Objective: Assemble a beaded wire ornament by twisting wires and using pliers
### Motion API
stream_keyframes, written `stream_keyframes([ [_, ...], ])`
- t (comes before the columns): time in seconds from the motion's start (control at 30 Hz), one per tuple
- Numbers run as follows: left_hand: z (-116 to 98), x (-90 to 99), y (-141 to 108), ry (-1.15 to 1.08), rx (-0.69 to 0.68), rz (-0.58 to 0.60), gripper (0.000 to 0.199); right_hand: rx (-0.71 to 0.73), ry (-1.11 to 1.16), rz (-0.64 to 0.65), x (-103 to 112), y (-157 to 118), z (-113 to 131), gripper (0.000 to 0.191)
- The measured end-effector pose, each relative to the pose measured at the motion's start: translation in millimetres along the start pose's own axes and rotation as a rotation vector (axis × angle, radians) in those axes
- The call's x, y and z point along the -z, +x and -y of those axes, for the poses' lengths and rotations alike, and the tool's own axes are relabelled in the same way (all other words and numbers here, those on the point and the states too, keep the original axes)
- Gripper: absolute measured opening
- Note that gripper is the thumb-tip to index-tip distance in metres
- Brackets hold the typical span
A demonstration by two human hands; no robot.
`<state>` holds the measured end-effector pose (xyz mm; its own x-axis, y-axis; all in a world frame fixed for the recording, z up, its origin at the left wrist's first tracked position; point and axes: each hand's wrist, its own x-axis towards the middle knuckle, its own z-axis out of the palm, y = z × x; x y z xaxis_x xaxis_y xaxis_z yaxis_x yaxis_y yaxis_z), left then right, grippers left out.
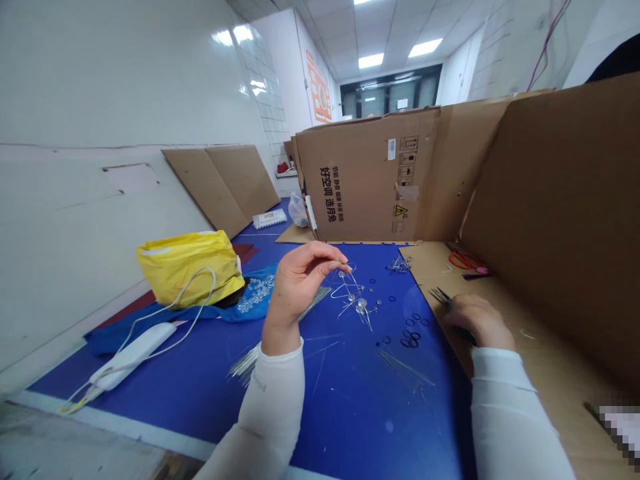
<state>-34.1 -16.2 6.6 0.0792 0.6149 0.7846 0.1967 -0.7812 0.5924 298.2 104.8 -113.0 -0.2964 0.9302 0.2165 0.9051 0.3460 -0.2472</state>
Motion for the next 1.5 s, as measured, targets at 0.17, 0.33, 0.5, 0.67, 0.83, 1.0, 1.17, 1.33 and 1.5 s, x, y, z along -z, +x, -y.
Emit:
stream_keyframes([
  [0.17, -1.7, -0.6, -0.2, 0.018, 0.006, -0.003, 0.006, -0.165, 0.075, 0.081, 36.1, 12.4, 19.9, 0.028],
  [0.33, -5.6, -1.7, -0.4, 0.074, 0.014, 0.031, 0.007, -0.091, 0.189, -0.162, 77.0, -6.0, 64.3, 0.039],
  [0.5, -7.6, 0.2, -1.4, 0.082, 0.026, 0.088, 0.008, 0.495, 0.477, -0.204, 93.4, -38.1, 99.2, 0.039],
  [0.67, -8.5, 3.4, -2.1, 0.106, -0.023, 0.172, 0.007, 0.648, 0.414, -0.159, 96.9, -47.0, 107.5, 0.03],
  [0.83, -11.8, 4.8, -2.1, 0.048, -0.04, 0.215, 0.008, 0.684, 0.388, -0.148, 99.2, -49.3, 103.8, 0.032],
  [1.0, -16.7, 6.6, -1.7, 0.056, -0.025, 0.231, 0.009, 0.698, 0.4, -0.101, 101.9, -51.3, 104.0, 0.029],
  [1.17, -17.9, 9.3, -1.4, 0.034, 0.0, 0.272, 0.011, 0.703, 0.418, -0.074, 104.6, -51.2, 107.5, 0.03],
  [1.33, -15.6, 11.3, -2.1, 0.009, 0.048, 0.314, 0.01, 0.724, 0.404, -0.038, 104.6, -50.6, 109.1, 0.028],
  [1.5, -14.7, 12.5, -2.4, -0.001, 0.08, 0.338, 0.01, 0.728, 0.396, -0.009, 104.9, -51.4, 108.7, 0.027],
])
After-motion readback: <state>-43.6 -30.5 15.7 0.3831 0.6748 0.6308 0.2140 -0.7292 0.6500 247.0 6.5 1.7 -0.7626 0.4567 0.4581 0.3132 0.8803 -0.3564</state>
